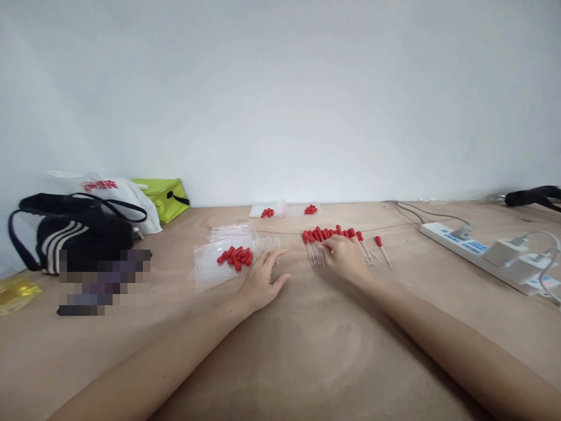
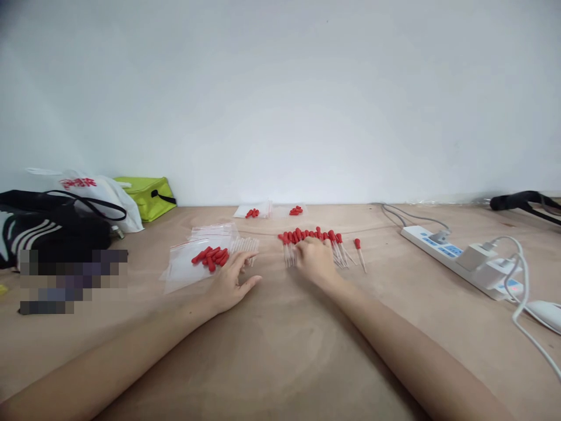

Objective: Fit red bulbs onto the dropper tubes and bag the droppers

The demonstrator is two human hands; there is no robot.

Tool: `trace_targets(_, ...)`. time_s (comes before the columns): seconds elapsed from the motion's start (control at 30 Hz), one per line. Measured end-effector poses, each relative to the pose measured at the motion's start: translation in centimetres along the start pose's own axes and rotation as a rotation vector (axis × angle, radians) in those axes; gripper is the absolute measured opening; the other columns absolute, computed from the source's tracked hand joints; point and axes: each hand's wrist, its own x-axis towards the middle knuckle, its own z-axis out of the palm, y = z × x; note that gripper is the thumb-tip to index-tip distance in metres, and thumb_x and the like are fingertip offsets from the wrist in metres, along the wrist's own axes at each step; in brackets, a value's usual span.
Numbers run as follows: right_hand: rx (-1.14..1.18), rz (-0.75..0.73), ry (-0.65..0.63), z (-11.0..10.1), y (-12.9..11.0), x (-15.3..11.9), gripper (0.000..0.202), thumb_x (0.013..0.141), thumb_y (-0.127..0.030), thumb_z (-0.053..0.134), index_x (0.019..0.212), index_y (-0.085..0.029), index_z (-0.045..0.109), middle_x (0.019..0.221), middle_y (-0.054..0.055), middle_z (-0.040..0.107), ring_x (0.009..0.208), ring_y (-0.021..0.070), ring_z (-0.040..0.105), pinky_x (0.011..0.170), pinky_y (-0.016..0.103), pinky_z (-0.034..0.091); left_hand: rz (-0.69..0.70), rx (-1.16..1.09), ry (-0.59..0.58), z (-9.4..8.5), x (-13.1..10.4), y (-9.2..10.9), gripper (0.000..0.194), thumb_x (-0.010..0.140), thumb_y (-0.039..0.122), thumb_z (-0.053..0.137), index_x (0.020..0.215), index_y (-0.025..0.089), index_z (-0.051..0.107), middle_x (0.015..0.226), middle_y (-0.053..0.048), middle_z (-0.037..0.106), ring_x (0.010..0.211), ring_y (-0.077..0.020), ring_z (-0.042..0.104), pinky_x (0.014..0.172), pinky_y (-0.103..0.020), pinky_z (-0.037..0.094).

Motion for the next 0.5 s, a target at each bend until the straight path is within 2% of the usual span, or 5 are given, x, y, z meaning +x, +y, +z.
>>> trace_targets(0.1, 0.004, 0.297, -0.009, 0.5, 1.7, 1.6, 0.026, 0.081, -0.028, 0.038, 0.088, -0.020, 0.061, 0.085, 0.007, 0.065, 0.081, 0.0205, 0.055, 0.073, 0.033, 0.025, -0.017, 0.024, -0.046, 0.0, 0.0, 0.0, 0.035, 0.074, 0.021, 0.053, 0.108, 0.020, 0.046, 0.102, -0.005, 0.049, 0.090, -0.0188, 0.051, 0.078, -0.033, 0.044)
trace_targets(0.2, -0.037, 0.410, -0.034, 1.4, 2.4, 2.4, 0.025, 0.079, -0.028, 0.040, 0.093, -0.018, 0.059, 0.085, 0.008, 0.065, 0.081, 0.0225, 0.057, 0.077, 0.036, 0.025, -0.012, 0.035, -0.090, 0.1, 0.0, 0.0, 0.022, 0.075, 0.021, 0.052, 0.097, 0.020, 0.051, 0.098, -0.005, 0.049, 0.088, -0.0183, 0.051, 0.078, -0.032, 0.044)
trace_targets(0.37, -0.065, 0.409, -0.036, 2.6, 2.2, 2.6, 0.024, 0.077, -0.028, 0.044, 0.093, -0.016, 0.057, 0.084, 0.009, 0.065, 0.082, 0.0226, 0.056, 0.079, 0.036, 0.025, -0.008, 0.083, -0.071, 0.1, -0.1, -0.2, 0.012, 0.075, 0.022, 0.053, 0.085, 0.018, 0.056, 0.087, -0.004, 0.051, 0.080, -0.0170, 0.051, 0.073, -0.030, 0.043)
trace_targets(0.5, -0.056, 0.282, 0.046, 2.4, 1.1, 2.3, 0.021, 0.078, -0.028, 0.042, 0.087, -0.018, 0.058, 0.087, 0.007, 0.064, 0.083, 0.0219, 0.055, 0.078, 0.036, 0.024, -0.028, 0.211, 0.041, -1.3, 1.1, -1.6, 0.011, 0.073, 0.025, 0.053, 0.078, 0.018, 0.060, 0.082, -0.004, 0.054, 0.080, -0.0190, 0.051, 0.075, -0.032, 0.040)
